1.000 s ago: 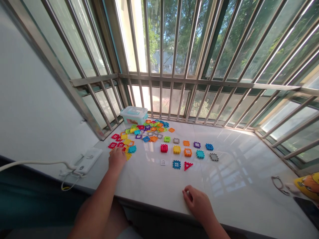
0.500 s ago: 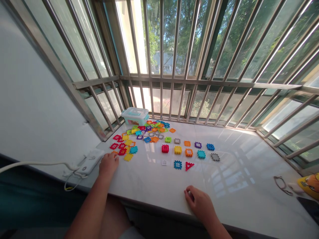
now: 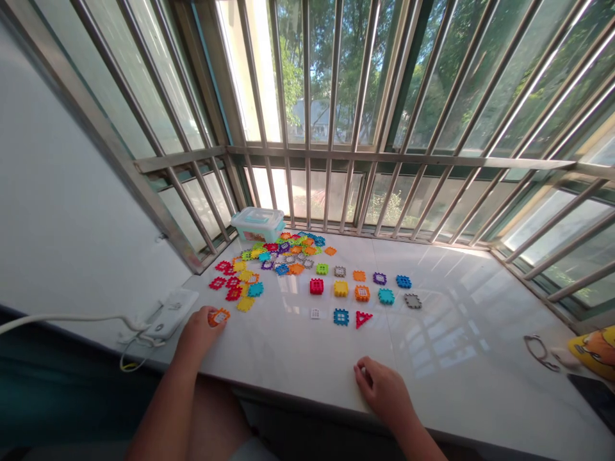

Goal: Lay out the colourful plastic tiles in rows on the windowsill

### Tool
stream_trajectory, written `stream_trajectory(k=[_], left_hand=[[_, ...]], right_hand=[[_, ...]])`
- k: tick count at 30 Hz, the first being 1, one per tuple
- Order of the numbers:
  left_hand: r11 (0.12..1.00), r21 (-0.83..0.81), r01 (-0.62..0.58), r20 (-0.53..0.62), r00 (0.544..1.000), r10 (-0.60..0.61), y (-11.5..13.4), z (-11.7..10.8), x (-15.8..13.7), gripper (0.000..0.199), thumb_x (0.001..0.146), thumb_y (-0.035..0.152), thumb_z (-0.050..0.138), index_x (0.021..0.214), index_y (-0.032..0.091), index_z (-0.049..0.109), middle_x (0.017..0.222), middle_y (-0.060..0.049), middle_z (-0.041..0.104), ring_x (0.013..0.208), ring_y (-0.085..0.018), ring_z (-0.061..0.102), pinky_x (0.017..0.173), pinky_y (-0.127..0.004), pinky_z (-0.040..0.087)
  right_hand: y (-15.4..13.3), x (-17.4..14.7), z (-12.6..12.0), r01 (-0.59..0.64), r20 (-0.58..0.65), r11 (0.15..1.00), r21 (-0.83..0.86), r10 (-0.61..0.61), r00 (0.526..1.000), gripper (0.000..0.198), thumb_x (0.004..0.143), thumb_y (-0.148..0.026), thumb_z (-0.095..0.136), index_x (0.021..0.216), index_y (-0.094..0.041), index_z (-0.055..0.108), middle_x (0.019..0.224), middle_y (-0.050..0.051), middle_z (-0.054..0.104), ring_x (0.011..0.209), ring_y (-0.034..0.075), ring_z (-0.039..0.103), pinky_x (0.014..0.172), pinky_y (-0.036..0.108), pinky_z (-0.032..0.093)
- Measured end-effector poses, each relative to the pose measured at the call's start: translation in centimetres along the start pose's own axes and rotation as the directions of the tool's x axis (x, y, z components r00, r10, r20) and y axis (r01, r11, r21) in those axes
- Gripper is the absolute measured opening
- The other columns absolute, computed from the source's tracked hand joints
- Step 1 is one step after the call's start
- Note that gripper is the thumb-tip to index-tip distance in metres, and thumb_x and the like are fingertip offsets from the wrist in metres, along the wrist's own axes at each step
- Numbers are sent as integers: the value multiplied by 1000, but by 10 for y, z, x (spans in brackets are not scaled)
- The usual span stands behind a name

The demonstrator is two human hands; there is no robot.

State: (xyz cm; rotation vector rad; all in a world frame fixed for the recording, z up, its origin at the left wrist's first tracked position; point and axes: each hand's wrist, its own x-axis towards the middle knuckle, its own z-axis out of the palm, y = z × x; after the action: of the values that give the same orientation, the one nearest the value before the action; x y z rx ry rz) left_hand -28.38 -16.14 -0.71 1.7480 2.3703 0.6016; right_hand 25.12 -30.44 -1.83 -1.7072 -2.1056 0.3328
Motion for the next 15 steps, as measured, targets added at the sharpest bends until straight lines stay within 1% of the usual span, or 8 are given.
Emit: stream_trajectory(k=[4, 8, 10, 12, 15], left_hand=[[997, -52, -64, -14, 998, 64, 6, 1, -19, 50, 75, 53, 61, 114, 21, 61, 117, -15, 71, 113, -35, 69, 98, -42, 55], [982, -175, -65, -8, 998, 65, 24, 7, -36, 48, 78, 51, 64, 117, 22, 60, 122, -13, 69, 109, -32, 70, 100, -43, 57], [968, -236, -81, 3, 996, 85, 38, 12, -45, 45, 80, 47, 66, 118, 24, 60, 124, -11, 68, 107, -29, 71, 101, -43, 59], [952, -282, -118, 28, 991, 131, 57, 20, -53, 41, 83, 43, 68, 119, 26, 61, 127, -9, 67, 109, -28, 71, 100, -43, 60], [913, -337, -230, 62, 962, 265, 90, 31, -65, 35, 86, 39, 69, 118, 27, 63, 126, -8, 68, 113, -27, 69, 100, -42, 60]], right_hand=[[-1, 0, -1, 3, -2, 1000, 3, -3, 1000, 29, 110, -40, 47, 92, -25, 64, 73, -1, 68, 66, 17, 64, 66, 30, 34], [-1, 0, -1, 3, -9, 1000, 12, -3, 1000, 29, 110, -40, 47, 92, -25, 64, 73, -1, 69, 67, 17, 65, 66, 30, 34], [-1, 0, -1, 1, -8, 1000, 15, -1, 1000, 28, 110, -40, 47, 92, -25, 64, 73, -1, 69, 67, 17, 65, 66, 30, 34], [-1, 0, -1, -2, -6, 1000, 14, 2, 1000, 28, 109, -40, 48, 92, -25, 64, 72, -1, 69, 67, 17, 65, 66, 30, 34], [-2, 0, -2, -1, -10, 1000, 11, 2, 1000, 28, 109, -40, 48, 91, -25, 63, 72, -1, 68, 66, 17, 65, 66, 30, 34]])
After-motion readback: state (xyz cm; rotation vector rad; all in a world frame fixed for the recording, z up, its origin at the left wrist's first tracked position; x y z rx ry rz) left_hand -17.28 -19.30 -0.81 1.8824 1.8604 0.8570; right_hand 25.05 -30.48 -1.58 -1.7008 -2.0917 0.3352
